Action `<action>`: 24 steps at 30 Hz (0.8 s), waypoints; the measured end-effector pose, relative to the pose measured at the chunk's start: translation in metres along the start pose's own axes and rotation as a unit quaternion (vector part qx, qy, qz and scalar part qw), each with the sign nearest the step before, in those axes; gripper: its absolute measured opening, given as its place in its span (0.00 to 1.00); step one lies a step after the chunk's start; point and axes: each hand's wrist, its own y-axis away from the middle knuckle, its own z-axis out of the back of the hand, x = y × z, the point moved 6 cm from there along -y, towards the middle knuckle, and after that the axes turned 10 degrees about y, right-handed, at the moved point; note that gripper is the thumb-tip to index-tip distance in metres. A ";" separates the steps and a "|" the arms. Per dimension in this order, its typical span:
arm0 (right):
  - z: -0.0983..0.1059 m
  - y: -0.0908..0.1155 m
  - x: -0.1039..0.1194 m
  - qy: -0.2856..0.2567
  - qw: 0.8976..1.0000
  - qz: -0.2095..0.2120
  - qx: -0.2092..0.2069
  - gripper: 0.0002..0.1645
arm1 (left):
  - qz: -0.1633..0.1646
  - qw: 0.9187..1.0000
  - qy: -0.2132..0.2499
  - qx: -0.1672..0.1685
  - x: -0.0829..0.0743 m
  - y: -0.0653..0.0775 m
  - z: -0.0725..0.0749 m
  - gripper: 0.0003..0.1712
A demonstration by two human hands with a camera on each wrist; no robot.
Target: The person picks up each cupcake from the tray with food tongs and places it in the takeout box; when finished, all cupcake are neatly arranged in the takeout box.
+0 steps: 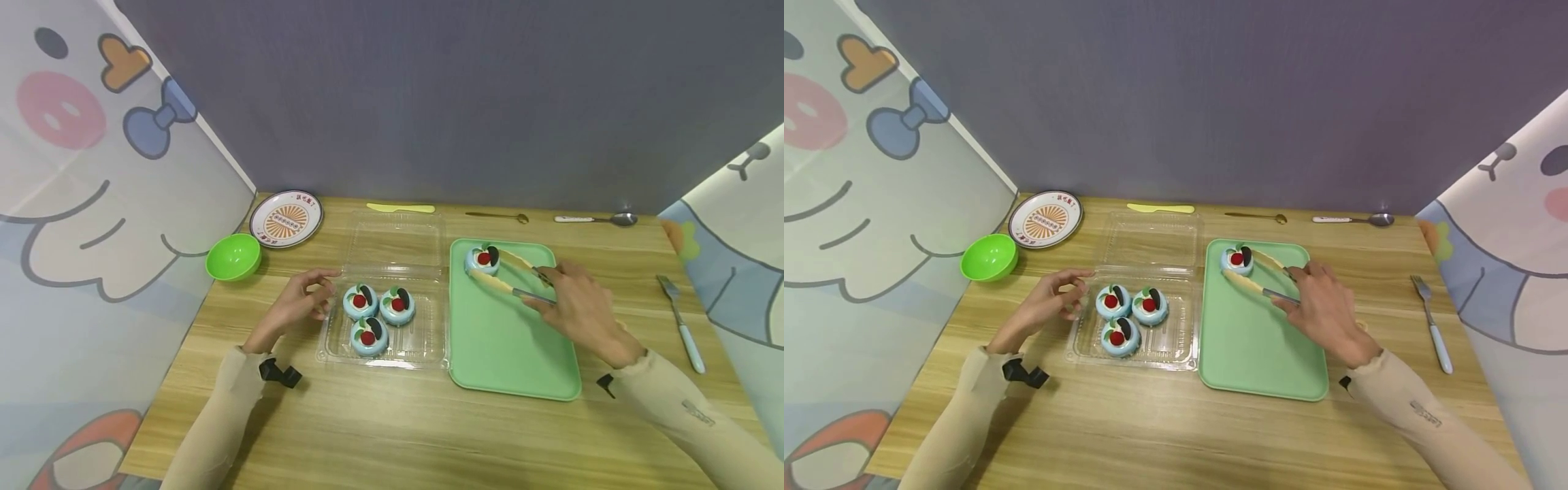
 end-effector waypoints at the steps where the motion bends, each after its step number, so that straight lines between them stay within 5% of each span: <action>1: 0.001 0.000 0.000 0.001 1.000 -0.003 0.000 0.35 | 0.001 1.000 0.001 -0.001 0.000 0.001 0.000 0.23; 15: 0.036 0.014 0.022 0.010 0.999 0.022 -0.044 0.37 | 0.004 1.000 -0.004 -0.009 0.003 0.002 0.001 0.24; 24: 0.056 0.025 0.064 0.030 0.991 0.113 -0.065 0.36 | -0.004 1.000 -0.012 -0.006 0.000 0.000 0.000 0.23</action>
